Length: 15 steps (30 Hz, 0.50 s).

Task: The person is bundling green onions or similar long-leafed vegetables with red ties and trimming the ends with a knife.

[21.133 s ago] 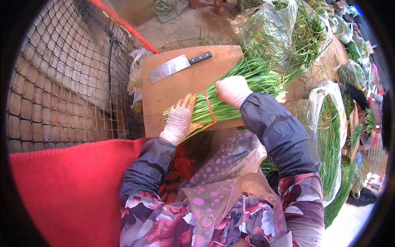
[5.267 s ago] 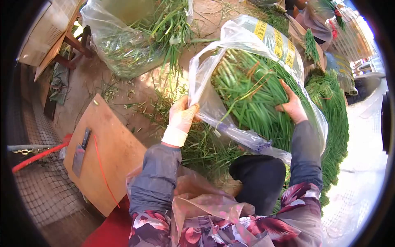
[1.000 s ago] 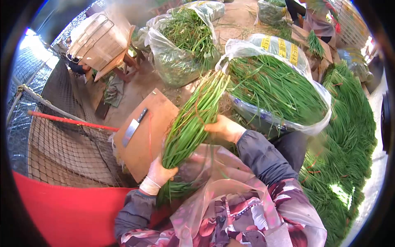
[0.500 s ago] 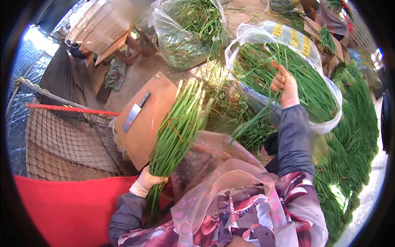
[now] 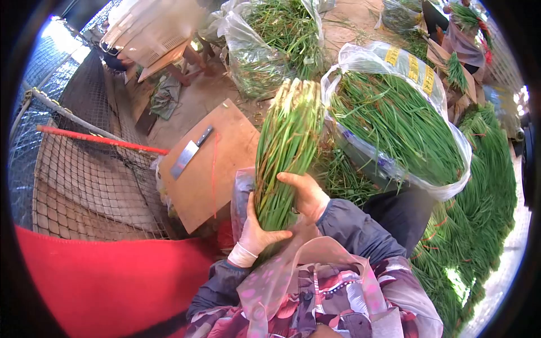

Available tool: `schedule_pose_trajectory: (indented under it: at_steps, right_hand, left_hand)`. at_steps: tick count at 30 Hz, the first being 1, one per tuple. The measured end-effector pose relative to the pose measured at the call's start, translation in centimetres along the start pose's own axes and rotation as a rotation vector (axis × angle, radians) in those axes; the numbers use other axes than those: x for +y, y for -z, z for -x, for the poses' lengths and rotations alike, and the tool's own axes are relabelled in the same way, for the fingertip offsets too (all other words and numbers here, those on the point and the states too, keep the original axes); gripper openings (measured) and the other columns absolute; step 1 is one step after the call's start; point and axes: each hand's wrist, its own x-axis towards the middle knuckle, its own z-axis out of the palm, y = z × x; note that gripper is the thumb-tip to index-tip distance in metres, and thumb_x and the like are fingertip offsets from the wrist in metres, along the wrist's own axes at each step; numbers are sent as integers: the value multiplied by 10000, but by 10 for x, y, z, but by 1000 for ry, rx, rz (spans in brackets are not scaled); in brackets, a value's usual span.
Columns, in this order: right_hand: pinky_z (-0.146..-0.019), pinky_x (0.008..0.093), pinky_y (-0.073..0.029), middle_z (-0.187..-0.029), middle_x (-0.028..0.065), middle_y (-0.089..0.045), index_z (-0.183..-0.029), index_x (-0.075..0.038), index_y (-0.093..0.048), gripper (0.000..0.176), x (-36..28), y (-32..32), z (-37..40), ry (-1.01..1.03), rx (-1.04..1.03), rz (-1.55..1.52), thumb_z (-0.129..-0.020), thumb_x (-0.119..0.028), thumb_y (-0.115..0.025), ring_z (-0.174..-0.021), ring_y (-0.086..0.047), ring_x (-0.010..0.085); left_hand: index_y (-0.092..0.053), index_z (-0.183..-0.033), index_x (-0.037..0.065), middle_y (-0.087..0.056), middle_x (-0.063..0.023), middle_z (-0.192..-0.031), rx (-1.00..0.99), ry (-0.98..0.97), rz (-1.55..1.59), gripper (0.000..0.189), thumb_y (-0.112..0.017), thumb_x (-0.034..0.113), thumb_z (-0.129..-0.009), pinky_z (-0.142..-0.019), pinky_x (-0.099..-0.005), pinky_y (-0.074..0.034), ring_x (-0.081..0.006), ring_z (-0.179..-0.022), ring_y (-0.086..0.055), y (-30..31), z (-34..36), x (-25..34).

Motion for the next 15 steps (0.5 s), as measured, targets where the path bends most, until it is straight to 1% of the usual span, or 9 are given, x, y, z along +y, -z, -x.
schedule_pose_trajectory:
  at_steps: [2, 4, 6, 7, 8, 10, 12, 14, 15]
  right_hand:
    - [-869, 448, -501, -1047, 121, -641, -1163, -22, -556, 403, 2, 3, 2, -66, 18, -121, -803, -165, -668, -945, -628, 268]
    - [-848, 447, -512, -998, 119, -655, -1123, -13, -575, 354, 9, 13, 4, -146, 48, -245, -793, -119, -647, -889, -643, 275]
    - [-857, 450, -509, -1013, 121, -653, -1137, 2, -563, 370, 16, 23, -3, -190, -53, -276, -781, -79, -618, -885, -639, 282]
    - [-886, 413, -485, -1082, 113, -637, -1180, -14, -550, 438, 15, 23, -2, -180, -106, -157, -807, -223, -643, -964, -613, 251]
    - [-886, 413, -485, -1082, 113, -637, -1180, -14, -550, 438, 9, 24, 1, -178, -106, -159, -807, -223, -643, -964, -613, 251]
    - [-907, 423, -477, -1153, 118, -615, -1232, -10, -519, 508, -18, 11, 18, 25, -140, 326, -835, -301, -644, -1043, -584, 265]
    - [-915, 520, -470, -1276, 107, -555, -1319, -65, -461, 584, -23, 96, -16, -17, -66, 223, -862, -374, -650, -1146, -546, 315]
    - [-925, 563, -449, -1312, 95, -527, -1358, -123, -420, 610, -58, 81, 11, 62, -190, -66, -886, -475, -580, -1174, -523, 320]
    - [-917, 563, -449, -1313, 95, -525, -1350, -137, -428, 613, -57, 72, 10, 74, -129, 37, -890, -526, -537, -1198, -500, 325]
  left_hand:
    - [-257, -1415, 33, -485, -100, -1297, -1, -23, 116, 982, -848, 96, -634, -1015, -342, -382, -217, -1180, -483, -1, -3, -5]
    - [-302, -1399, 38, -508, -88, -1270, -280, 330, 485, 902, -812, 29, -654, -989, -338, -402, -191, -1162, -495, -4, -9, 0]
    - [-431, -1327, 35, -558, -75, -1214, -286, 479, 559, 735, -768, -23, -676, -953, -327, -423, -170, -1122, -523, -9, -7, 2]
    - [-488, -1275, 34, -586, -67, -1168, -312, 478, 516, 651, -758, -23, -685, -934, -321, -433, -166, -1083, -544, -11, -6, 2]
    - [-546, -1223, 33, -614, -59, -1122, -339, 476, 474, 569, -748, -23, -694, -915, -315, -443, -162, -1045, -565, -12, -6, 2]
    - [-583, -1173, 26, -653, -62, -998, -310, 446, 444, 496, -744, -20, -706, -772, -305, -506, -162, -841, -628, -4, -3, 23]
    - [-566, -1187, 12, -667, -81, -914, -284, 531, 161, 500, -740, -17, -719, -577, -290, -518, -153, -634, -624, 27, -4, 30]
    - [-560, -1163, -2, -671, -97, -855, -237, 447, 28, 463, -729, -18, -732, -460, -287, -486, -154, -524, -598, 48, 1, 22]
    - [-551, -1136, -7, -673, -95, -865, -226, 491, -102, 424, -707, -18, -742, -475, -288, -499, -160, -550, -613, 51, 0, 35]
